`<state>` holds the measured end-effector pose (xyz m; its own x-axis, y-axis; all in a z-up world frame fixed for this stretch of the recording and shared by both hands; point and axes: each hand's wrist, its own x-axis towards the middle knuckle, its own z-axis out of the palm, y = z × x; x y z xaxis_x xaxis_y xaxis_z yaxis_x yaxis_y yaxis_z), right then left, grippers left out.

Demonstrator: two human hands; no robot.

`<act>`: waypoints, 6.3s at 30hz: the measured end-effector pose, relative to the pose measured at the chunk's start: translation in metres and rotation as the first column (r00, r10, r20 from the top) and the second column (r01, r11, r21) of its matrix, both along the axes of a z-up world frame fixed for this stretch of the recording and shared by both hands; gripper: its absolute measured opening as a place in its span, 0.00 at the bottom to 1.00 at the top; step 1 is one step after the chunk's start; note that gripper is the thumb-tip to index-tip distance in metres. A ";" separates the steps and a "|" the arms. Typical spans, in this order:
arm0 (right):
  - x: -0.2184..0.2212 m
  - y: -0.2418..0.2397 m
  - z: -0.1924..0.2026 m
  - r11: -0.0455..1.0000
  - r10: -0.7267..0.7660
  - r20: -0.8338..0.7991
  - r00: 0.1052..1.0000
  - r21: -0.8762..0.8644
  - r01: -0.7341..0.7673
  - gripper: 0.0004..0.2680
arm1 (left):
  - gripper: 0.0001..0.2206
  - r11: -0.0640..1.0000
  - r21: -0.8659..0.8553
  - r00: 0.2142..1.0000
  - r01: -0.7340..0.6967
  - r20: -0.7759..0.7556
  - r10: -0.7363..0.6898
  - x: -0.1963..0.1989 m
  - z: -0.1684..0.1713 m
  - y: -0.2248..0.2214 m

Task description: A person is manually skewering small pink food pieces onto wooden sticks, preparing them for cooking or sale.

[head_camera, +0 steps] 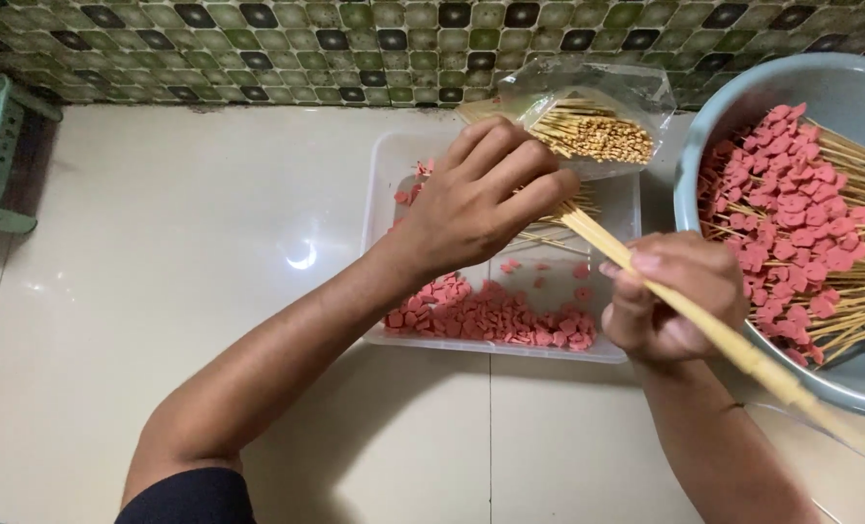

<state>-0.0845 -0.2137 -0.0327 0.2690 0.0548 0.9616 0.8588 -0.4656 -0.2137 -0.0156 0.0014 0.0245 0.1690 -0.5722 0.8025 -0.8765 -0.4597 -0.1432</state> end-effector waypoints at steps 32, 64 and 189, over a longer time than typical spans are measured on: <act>0.048 -0.009 -0.035 0.754 0.635 -0.760 0.143 0.649 0.104 0.10 | 0.10 0.820 0.570 0.344 0.049 -0.780 0.522 -0.036 0.014 0.066; 0.024 0.037 0.036 0.873 -0.020 -0.976 0.216 -0.122 -0.471 0.14 | 0.15 0.995 -0.089 0.695 0.046 -0.713 -0.096 -0.034 0.035 0.023; 0.034 0.022 0.000 0.908 0.140 -0.985 0.106 0.085 -0.410 0.19 | 0.05 0.927 0.163 0.898 -0.338 -0.237 0.369 -0.032 -0.032 0.030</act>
<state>-0.0507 -0.1914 -0.0328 0.8774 0.4664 -0.1127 0.0879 -0.3871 -0.9178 -0.0480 0.0315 -0.0076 0.5702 -0.5212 0.6350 -0.6722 -0.7404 -0.0041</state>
